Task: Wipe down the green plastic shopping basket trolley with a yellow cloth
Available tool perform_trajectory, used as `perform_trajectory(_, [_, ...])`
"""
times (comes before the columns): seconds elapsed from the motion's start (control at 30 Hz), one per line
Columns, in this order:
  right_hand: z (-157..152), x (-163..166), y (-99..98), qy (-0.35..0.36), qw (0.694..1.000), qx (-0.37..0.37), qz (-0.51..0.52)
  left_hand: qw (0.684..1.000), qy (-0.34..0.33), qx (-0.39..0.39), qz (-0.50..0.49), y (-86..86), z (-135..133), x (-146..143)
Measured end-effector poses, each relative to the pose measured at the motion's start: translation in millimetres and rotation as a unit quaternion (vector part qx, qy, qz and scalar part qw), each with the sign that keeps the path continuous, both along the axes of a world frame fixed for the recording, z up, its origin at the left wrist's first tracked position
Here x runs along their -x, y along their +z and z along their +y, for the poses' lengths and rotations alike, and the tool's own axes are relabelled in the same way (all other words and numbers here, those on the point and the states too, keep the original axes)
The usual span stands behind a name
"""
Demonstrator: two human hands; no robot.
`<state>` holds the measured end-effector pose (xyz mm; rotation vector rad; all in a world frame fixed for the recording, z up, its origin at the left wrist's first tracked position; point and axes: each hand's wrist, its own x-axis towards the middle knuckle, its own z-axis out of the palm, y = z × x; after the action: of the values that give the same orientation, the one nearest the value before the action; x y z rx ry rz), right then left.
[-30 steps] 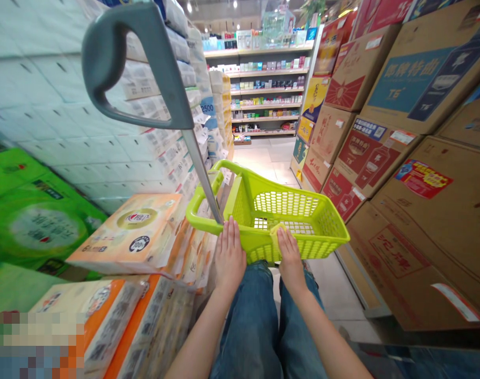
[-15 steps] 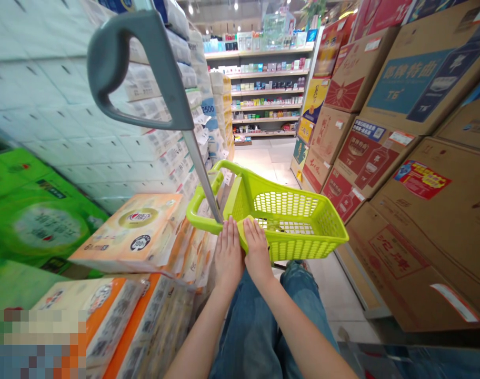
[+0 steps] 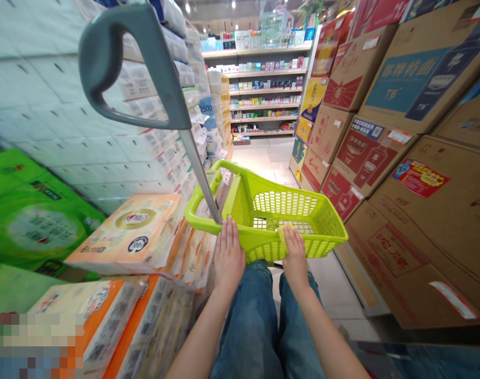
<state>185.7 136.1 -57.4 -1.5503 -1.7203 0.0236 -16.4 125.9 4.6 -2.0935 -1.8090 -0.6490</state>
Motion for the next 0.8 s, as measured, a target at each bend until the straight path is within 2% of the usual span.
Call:
perform_trajectory(0.07, [2.7, 24.4, 9.3, 0.012, 1.0, 0.008, 0.006, 1.0, 0.001, -0.003, 0.0, -0.7, 0.5, 0.6])
perform_trajectory(0.2, [9.7, 85.6, 37.0, 0.092, 0.996, 0.014, 0.004, 1.0, 0.006, -0.006, 0.013, -3.0, 1.7, 2.2])
perform_trajectory(0.3, [11.8, 106.9, 48.2, 0.128, 0.992, 0.003, 0.016, 1.0, 0.014, -0.004, 0.022, -4.3, 2.1, 2.7])
perform_trajectory(0.4, [10.2, 94.7, 43.8, 0.138, 0.99, -0.003, 0.016, 1.0, 0.007, -0.005, 0.013, -4.1, 2.0, 2.5])
perform_trajectory(0.5, [6.3, 59.5, 28.8, 0.124, 0.992, -0.004, 0.002, 1.0, 0.001, -0.004, 0.004, -2.6, 1.2, 2.0])
perform_trajectory(0.67, [-0.5, -0.7, 2.8, 0.048, 0.999, -0.016, -0.009, 1.0, -0.001, 0.003, 0.005, -0.4, -0.2, 1.5])
perform_trajectory(0.73, [-1.6, -6.8, -0.9, 0.018, 1.0, -0.013, 0.003, 1.0, 0.0, 0.002, 0.006, -0.4, -0.1, 1.6])
perform_trajectory(0.8, [-0.6, 4.1, 2.3, 0.012, 1.0, -0.012, 0.02, 1.0, -0.001, 0.0, 0.003, -0.6, 0.4, 1.7])
